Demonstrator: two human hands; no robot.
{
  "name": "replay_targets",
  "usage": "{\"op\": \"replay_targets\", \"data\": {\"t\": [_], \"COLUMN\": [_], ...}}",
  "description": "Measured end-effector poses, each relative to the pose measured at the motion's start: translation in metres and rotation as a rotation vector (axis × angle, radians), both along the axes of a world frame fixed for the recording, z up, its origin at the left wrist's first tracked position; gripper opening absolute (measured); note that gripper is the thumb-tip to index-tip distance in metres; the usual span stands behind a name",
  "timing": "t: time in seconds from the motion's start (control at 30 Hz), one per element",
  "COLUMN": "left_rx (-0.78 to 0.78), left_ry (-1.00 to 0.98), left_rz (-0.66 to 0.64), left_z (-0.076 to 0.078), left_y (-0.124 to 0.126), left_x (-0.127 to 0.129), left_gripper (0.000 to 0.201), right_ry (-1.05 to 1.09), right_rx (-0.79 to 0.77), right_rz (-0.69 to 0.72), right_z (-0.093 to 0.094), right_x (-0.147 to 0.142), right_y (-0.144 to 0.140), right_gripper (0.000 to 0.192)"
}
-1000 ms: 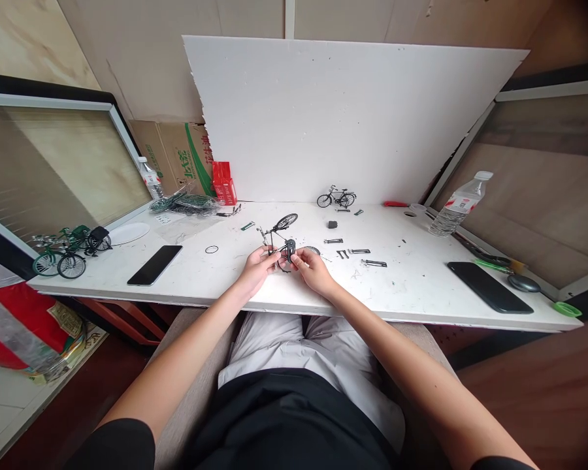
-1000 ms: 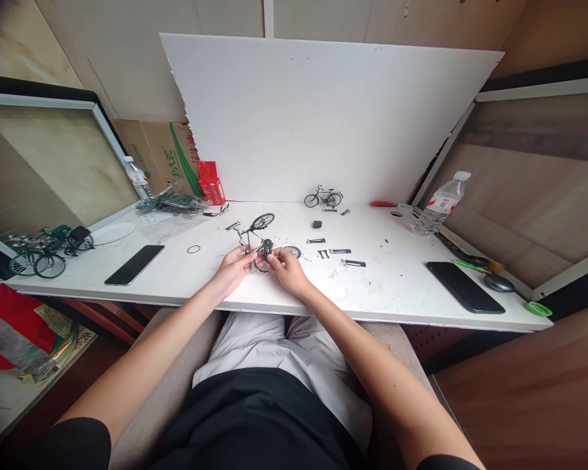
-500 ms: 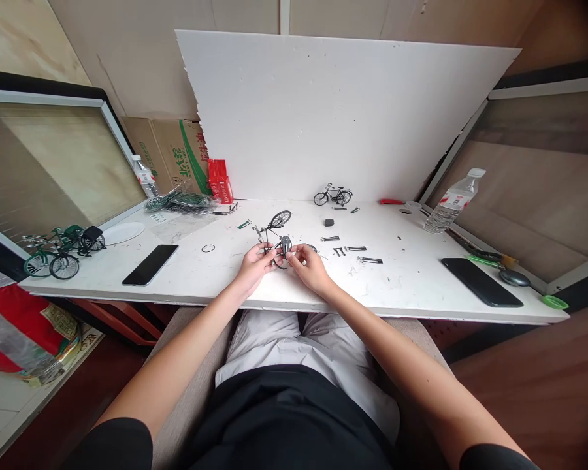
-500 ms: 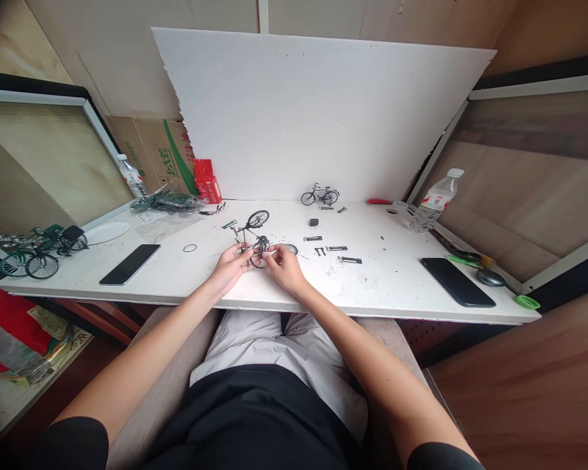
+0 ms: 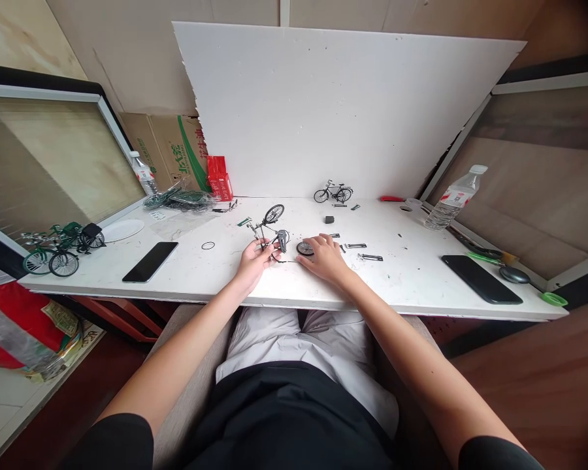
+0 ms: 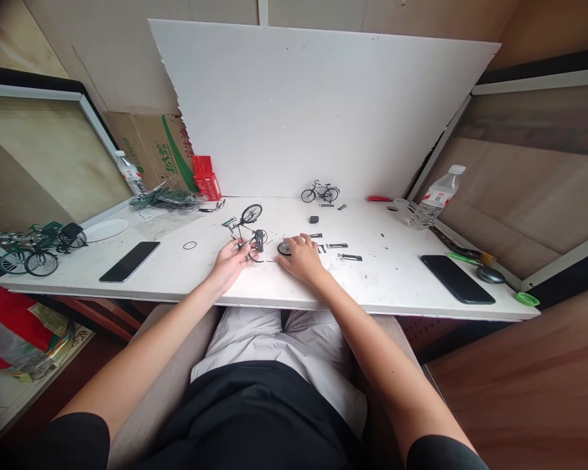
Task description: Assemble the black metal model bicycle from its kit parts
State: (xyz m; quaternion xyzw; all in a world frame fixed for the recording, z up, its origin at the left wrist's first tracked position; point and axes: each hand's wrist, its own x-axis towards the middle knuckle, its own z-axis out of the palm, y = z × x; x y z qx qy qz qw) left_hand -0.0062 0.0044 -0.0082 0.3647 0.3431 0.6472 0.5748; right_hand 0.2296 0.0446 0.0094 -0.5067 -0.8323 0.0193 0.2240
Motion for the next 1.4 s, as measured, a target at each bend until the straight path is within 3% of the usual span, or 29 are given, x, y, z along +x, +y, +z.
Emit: {"op": "replay_targets", "data": {"t": [0.4, 0.63, 0.77, 1.13, 1.4], "left_rx": [-0.003, -0.009, -0.006, -0.007, -0.01], "left_ry": [-0.002, 0.002, 0.011, 0.025, 0.042], "left_rz": [-0.016, -0.012, -0.016, -0.02, -0.021], "left_z": [0.001, 0.001, 0.003, 0.002, 0.005], "left_y": [-0.002, -0.002, -0.003, -0.003, -0.005], "left_x": [0.001, 0.002, 0.002, 0.001, 0.0], "left_gripper": [0.058, 0.06, 0.06, 0.06, 0.06], "right_ry": [0.185, 0.204, 0.153, -0.023, 0.188], "right_rx": [-0.062, -0.052, -0.062, -0.04, -0.038], "right_rz": [0.02, 0.051, 0.057, -0.036, -0.177], "right_z": [-0.015, -0.015, -0.015, -0.008, -0.005], "right_x": [-0.002, 0.0, -0.001, -0.006, 0.006], "right_y": [0.013, 0.011, 0.012, 0.005, 0.018], "right_gripper": [0.035, 0.055, 0.047, 0.044, 0.039]}}
